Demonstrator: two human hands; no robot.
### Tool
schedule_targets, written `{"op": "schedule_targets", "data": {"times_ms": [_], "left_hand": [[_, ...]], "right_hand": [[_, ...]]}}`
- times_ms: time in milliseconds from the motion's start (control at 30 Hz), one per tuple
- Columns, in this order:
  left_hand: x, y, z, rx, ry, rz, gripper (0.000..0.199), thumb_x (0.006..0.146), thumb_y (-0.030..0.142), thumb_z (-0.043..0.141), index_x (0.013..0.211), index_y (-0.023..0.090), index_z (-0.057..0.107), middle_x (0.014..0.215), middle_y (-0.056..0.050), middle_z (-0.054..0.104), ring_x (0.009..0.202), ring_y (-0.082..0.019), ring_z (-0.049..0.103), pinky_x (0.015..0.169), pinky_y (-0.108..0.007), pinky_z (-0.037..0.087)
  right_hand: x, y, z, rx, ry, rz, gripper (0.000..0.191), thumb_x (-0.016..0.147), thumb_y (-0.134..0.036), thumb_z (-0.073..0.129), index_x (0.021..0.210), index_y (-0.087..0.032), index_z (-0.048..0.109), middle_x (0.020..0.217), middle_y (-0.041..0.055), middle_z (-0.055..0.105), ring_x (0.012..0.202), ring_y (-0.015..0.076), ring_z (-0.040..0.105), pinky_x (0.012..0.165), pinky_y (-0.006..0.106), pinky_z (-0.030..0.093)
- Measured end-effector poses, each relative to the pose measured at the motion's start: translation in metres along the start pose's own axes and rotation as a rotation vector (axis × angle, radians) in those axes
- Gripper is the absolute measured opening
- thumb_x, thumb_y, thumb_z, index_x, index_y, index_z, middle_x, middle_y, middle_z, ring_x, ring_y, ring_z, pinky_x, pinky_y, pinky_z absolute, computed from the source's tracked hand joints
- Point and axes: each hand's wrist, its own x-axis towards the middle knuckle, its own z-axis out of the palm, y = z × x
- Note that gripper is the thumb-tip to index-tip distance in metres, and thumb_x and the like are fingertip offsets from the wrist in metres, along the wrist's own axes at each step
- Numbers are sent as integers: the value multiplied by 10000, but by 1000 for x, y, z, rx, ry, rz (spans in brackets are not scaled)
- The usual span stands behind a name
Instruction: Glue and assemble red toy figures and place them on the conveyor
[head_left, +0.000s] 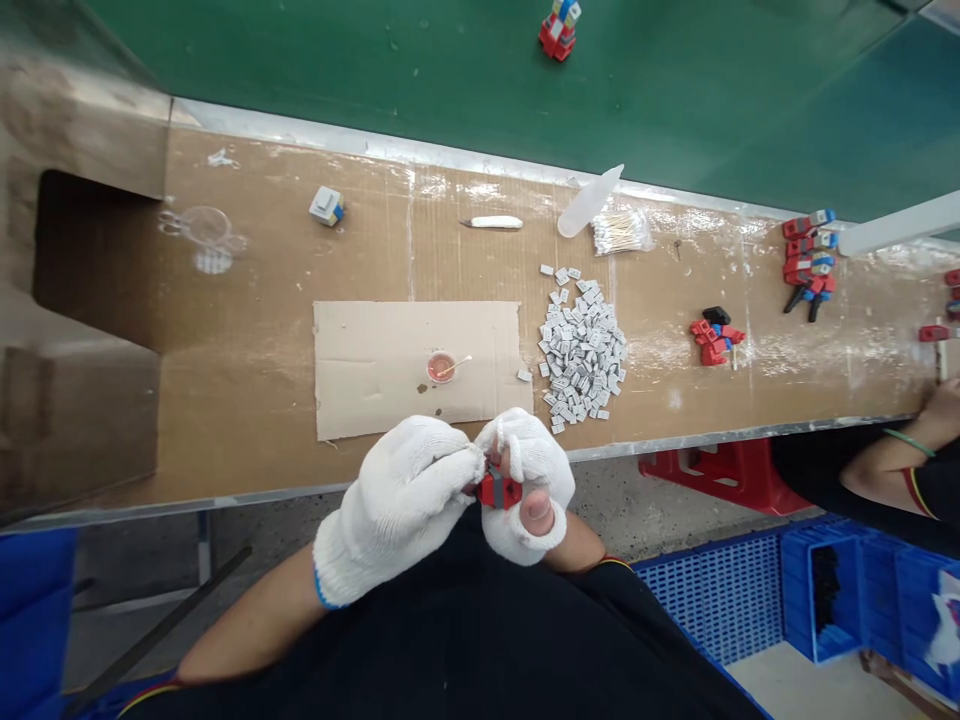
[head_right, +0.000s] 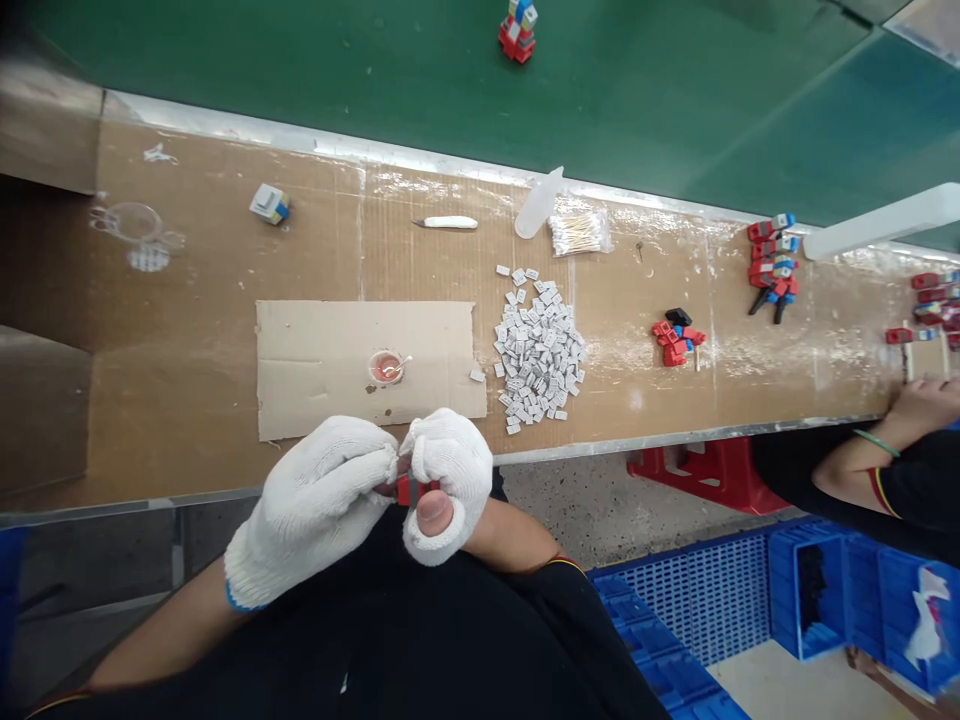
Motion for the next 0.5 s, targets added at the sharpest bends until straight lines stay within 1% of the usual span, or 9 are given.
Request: {"op": "schedule_targets", "data": {"times_ms": [67, 100, 167, 233, 267, 300, 400, 467, 500], "left_hand": [[-1, -1, 3, 31, 25, 25, 332, 956, -96, 624, 1042, 224, 648, 911, -38, 790, 803, -192, 714, 760, -315, 618], [-2, -1, 5, 39, 39, 33, 343, 944, -101, 617, 1059, 219, 657, 920, -44, 800, 809, -196, 727, 771, -320, 629], [-6, -1, 8, 39, 61, 30, 356, 926, -105, 611, 1079, 213, 668, 935, -57, 819, 826, -203, 757, 790, -328, 652], [-9, -1, 11, 24, 70, 18, 353, 924, -96, 616, 1087, 212, 671, 938, -62, 833, 830, -204, 776, 790, -325, 666], [-11, -1, 13, 14, 73, 11, 349, 928, -92, 620, 1089, 214, 671, 936, -60, 837, 829, -202, 781, 785, -320, 670], [-12, -1, 15, 3, 79, 6, 345, 934, -88, 623, 1091, 215, 672, 939, -61, 843, 832, -200, 787, 784, -317, 674], [-16, -2, 21, -34, 122, -14, 330, 956, -85, 624, 1077, 216, 684, 943, -58, 845, 824, -196, 787, 773, -312, 676], [-21, -4, 25, -76, 134, -53, 298, 1000, -62, 634, 1059, 223, 695, 919, -43, 822, 807, -191, 777, 761, -302, 673], [-24, -5, 26, -112, 146, -83, 242, 1054, -8, 654, 1089, 224, 712, 932, -45, 815, 821, -194, 782, 769, -301, 681]], "right_hand": [[-4, 3, 1, 67, 142, -38, 470, 1178, -611, 379, 836, -307, 483, 683, 3, 445, 575, 242, 501, 594, 463, 518], [-7, 5, 2, 38, 116, -43, 467, 1168, -617, 402, 826, -307, 476, 689, 6, 445, 578, 242, 506, 596, 465, 516], [-11, 7, 1, -66, 6, -42, 490, 1122, -658, 481, 777, -312, 439, 692, 16, 442, 589, 254, 529, 606, 481, 511], [-10, 8, 0, -103, -96, -76, 476, 1075, -644, 580, 762, -312, 445, 696, 23, 462, 603, 268, 571, 609, 484, 508], [-7, 7, 0, -80, -81, -108, 441, 1074, -613, 596, 780, -309, 468, 696, 21, 475, 599, 267, 579, 597, 472, 496], [-2, 6, 1, -40, -28, -143, 399, 1089, -578, 587, 813, -304, 495, 699, 17, 490, 592, 259, 583, 579, 454, 479], [17, -2, 6, 64, 168, -196, 332, 1156, -502, 518, 902, -290, 531, 716, 3, 514, 574, 228, 567, 530, 405, 419], [23, -7, 9, 122, 194, -145, 340, 1167, -501, 541, 900, -292, 518, 718, -10, 500, 576, 218, 547, 525, 394, 404], [23, -8, 11, 153, 186, -91, 349, 1170, -506, 543, 893, -295, 508, 721, -13, 490, 579, 216, 530, 530, 395, 405]]}}
